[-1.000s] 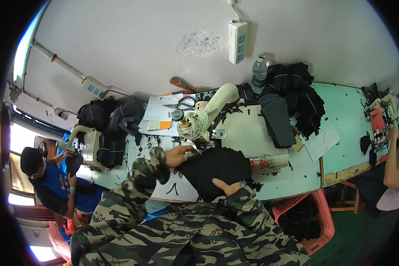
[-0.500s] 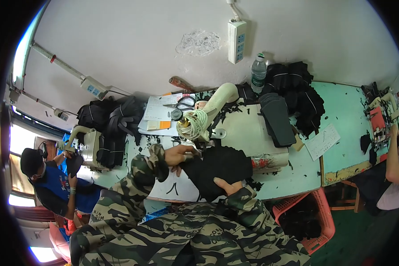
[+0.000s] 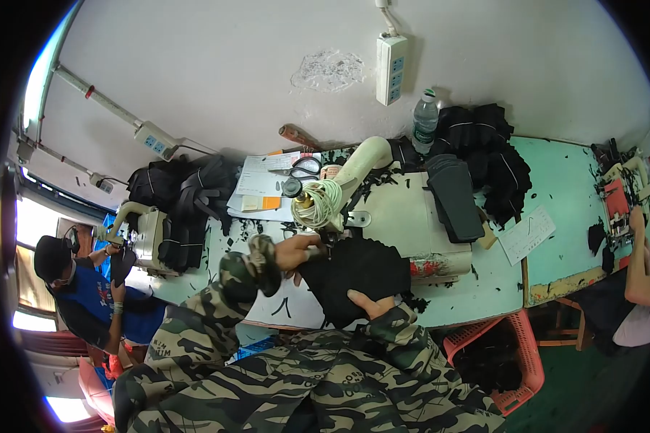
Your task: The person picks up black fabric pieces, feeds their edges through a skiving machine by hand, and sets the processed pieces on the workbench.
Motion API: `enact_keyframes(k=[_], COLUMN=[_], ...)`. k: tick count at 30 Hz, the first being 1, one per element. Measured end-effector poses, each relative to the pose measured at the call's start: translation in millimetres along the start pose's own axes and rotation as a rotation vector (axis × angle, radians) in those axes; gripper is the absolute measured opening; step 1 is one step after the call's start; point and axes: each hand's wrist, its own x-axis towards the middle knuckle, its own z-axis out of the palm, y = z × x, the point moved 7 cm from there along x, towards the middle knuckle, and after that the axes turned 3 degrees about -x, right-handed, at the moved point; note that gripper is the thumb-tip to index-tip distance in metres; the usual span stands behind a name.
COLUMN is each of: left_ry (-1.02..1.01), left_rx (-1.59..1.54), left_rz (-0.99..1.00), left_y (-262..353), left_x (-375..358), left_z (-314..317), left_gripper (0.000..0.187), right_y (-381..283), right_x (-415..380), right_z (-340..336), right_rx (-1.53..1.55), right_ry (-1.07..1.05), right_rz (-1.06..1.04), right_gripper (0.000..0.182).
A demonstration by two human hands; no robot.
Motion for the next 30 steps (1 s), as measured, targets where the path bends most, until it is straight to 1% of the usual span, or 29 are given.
enact_keyframes(k=[3, 4, 5, 7, 8, 11, 12, 14, 15, 17, 19, 20, 23, 25, 26, 27, 28, 30], left_ry=[-0.01, 0.024, 0.046, 0.092, 0.045, 0.213, 0.376, 0.361, 0.352, 0.341, 0.357, 0.353, 0.307, 0.128, 0.047, -0.029, 0.026, 0.165], left_rx=[0.067, 0.071, 0.034, -0.038, -0.125, 0.311, 0.617, 0.614, 0.613, 0.624, 0.611, 0.616, 0.655, 0.269, 0.125, -0.023, -0.036, 0.162], left_rz=[-0.005, 0.005, 0.016, 0.037, 0.07, 0.009, 0.225, 0.112, 0.056, 0.135, 0.214, 0.16, 0.315, 0.052, 0.011, -0.031, -0.048, -0.031], left_y=[-5, -10, -11, -9, -14, -10, -19, -10, -7, -5, 10, 13, 2, 6, 1, -6, -10, -12], left_x=[-5, 2, 2, -4, -6, -1, 17, 19, 20, 27, 24, 20, 24, 3, -7, -14, -14, -8], left_z=[-4, -6, -4, 0, 2, -9, -18, -16, -16, -15, -12, -12, -14, -2, 3, 8, 5, -3], left_gripper=[0.022, 0.022, 0.022, 0.022, 0.024, 0.026, 0.026, 0.026, 0.025, 0.027, 0.026, 0.025, 0.024, 0.025, 0.026, 0.027, 0.025, 0.025], right_y=[-16, -17, -19, -16, -14, -15, -13, -6, 0, 11, 11, 10, -19, -36, -43, -46, -50, -47], right_x=[1, 2, 2, 3, 3, 4, 5, 5, 3, 0, -3, -3, -3, -4, -4, -5, -4, -3], right_z=[3, 4, 5, 3, 3, 7, 7, 6, 5, 4, 5, 4, 8, 4, 4, 5, 7, 7], right_rx=[-0.133, -0.172, -0.212, -0.16, -0.131, -0.168, -0.153, -0.122, -0.047, 0.102, 0.066, 0.048, -0.081, -0.195, -0.249, -0.267, -0.286, -0.31], right_ry=[-0.001, -0.002, -0.001, -0.036, -0.051, -0.037, -0.039, -0.042, -0.034, -0.022, -0.046, -0.053, -0.037, -0.02, -0.012, -0.016, -0.026, -0.015], right_rz=[-0.061, -0.071, -0.08, -0.039, -0.018, -0.049, -0.027, 0.018, 0.063, 0.158, 0.135, 0.119, 0.027, -0.069, -0.114, -0.118, -0.123, -0.141], right_gripper=[0.037, 0.037, 0.037, 0.037, 0.037, 0.038, 0.039, 0.04, 0.041, 0.043, 0.043, 0.043, 0.044, 0.044, 0.044, 0.045, 0.045, 0.045])
